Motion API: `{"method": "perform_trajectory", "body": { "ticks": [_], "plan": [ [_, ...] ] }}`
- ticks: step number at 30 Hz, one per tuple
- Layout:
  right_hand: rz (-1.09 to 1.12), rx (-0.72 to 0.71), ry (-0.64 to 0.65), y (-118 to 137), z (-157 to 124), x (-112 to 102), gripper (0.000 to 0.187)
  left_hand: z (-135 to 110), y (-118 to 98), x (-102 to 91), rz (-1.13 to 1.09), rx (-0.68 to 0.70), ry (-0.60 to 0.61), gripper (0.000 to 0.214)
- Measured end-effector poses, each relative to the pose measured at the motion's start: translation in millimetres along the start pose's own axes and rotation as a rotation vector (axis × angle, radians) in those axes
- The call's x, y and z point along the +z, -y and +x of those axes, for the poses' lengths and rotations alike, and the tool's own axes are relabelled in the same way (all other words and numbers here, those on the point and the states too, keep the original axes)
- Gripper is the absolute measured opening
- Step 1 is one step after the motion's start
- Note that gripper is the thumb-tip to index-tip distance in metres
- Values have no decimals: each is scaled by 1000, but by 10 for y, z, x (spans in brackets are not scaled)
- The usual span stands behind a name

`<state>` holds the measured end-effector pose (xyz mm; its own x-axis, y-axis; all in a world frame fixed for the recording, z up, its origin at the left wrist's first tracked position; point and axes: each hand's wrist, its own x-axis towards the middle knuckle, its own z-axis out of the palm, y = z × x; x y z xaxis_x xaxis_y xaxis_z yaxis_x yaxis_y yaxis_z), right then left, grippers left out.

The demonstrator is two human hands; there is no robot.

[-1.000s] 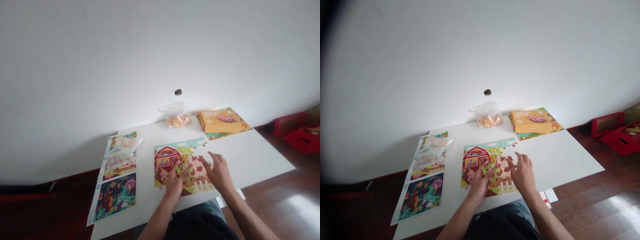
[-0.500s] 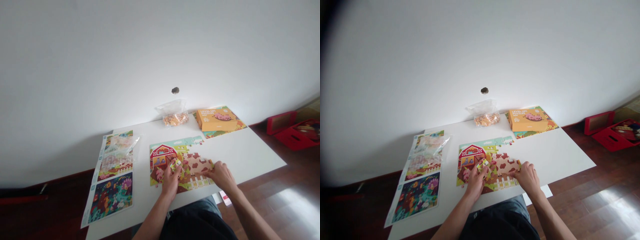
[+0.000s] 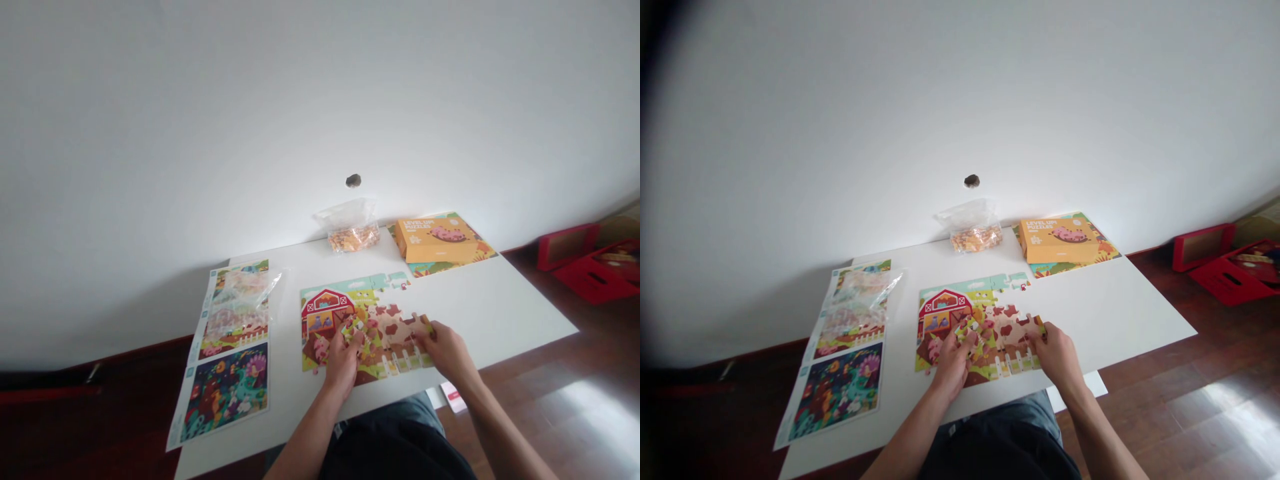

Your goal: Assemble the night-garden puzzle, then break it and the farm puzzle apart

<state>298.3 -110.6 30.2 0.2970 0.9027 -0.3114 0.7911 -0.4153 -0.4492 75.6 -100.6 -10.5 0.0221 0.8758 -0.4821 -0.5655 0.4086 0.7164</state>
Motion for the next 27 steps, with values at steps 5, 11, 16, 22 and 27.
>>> {"method": "perform_trajectory", "body": {
  "ticks": [5,11,16,22,27],
  "plan": [
    [101,-58,-64,115,-21,-19,23,-10,-39,16,-15,-33,58,63],
    [344,-251,54,559,-204,266,26,-141,-157,181,-77,-120,150,61],
    [355,-447,-10,782,-358,457,29,-223,-161,234,-87,-160,222,66],
    [31,-276,-189,508,-324,383,52,-209,-192,207,-144,-155,131,76],
    [-257,-88,-90,346,-266,335,60,-210,-221,212,-203,-183,147,66]
  ]
}}
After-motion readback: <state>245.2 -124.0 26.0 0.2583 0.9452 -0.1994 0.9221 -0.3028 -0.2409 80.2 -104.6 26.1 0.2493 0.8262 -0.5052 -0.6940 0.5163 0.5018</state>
